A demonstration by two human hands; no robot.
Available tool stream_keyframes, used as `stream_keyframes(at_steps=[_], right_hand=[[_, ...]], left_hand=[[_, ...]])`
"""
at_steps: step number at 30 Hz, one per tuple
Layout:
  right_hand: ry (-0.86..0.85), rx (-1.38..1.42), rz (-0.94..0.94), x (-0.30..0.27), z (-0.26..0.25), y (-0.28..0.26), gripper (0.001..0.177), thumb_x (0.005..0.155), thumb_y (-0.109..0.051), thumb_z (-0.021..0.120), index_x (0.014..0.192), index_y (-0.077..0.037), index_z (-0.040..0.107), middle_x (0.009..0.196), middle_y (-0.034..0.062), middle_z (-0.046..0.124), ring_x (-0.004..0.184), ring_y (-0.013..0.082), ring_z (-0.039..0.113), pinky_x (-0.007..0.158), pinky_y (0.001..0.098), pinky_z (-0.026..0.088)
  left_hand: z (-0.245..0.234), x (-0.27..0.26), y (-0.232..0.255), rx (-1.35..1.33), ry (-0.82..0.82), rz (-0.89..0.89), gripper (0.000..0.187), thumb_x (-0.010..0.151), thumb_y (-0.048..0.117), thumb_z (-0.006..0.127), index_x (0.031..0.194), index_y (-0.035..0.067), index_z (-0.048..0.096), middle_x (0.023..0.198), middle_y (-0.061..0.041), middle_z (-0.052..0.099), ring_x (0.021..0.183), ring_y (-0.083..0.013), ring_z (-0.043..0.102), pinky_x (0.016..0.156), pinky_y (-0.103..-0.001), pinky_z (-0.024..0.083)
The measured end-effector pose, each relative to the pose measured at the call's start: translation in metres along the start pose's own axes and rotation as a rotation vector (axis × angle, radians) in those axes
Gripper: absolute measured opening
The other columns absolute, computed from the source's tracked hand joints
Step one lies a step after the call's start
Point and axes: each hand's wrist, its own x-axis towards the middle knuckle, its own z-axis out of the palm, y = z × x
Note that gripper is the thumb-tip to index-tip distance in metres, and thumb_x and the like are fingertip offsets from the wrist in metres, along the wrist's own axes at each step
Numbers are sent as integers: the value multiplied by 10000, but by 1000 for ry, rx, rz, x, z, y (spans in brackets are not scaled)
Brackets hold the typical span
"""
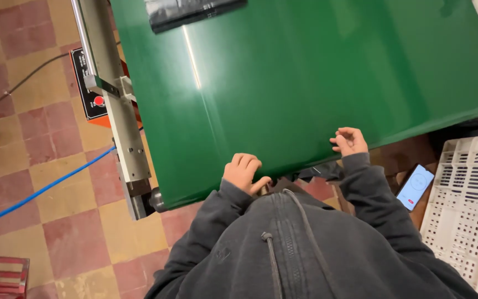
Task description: Folding black plastic bags on a conveyor belt and placing them into a white plastic crate.
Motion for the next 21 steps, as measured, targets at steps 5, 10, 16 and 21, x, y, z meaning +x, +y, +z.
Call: stream_keyframes(at_steps=[5, 10, 16, 21], right_hand=[[-27, 0, 83, -9, 22, -27, 313, 1006, -103, 623, 1299, -67, 520, 1190, 74, 632, 1022, 196, 715, 770, 300, 611], [296, -9, 86, 18, -54, 4, 317, 1037, -136, 650, 1302, -74, 489, 1128, 76, 600, 933, 211, 704, 685, 341, 595], [597, 87, 298, 18, -117, -2, 347, 1039, -242, 656, 1300, -118, 464, 1119, 68, 606, 871, 198, 699, 678, 388, 631], [674, 167, 412, 5, -123, -6, 422, 1027, -306, 683, 1321, -123, 441, 1144, 94, 563, 869, 218, 672, 695, 436, 655]], left_hand=[[14, -2, -6, 186, 13, 13, 722, 693, 489, 834, 1257, 99, 610, 1386, -99, 557, 1371, -344, 456, 1071, -530, 403], [29, 0, 8, 225, -90, 1, 785, 650, 502, 844, 1281, 103, 600, 1424, -103, 528, 1406, -351, 400, 1095, -606, 331], [68, 60, 46, 155, -222, 218, 804, 713, 472, 854, 1367, 112, 556, 1486, -102, 508, 1465, -333, 382, 1138, -595, 344], [128, 139, 90, 203, -374, 446, 917, 659, 497, 856, 1398, 80, 509, 1515, -150, 461, 1473, -355, 334, 1108, -630, 344]])
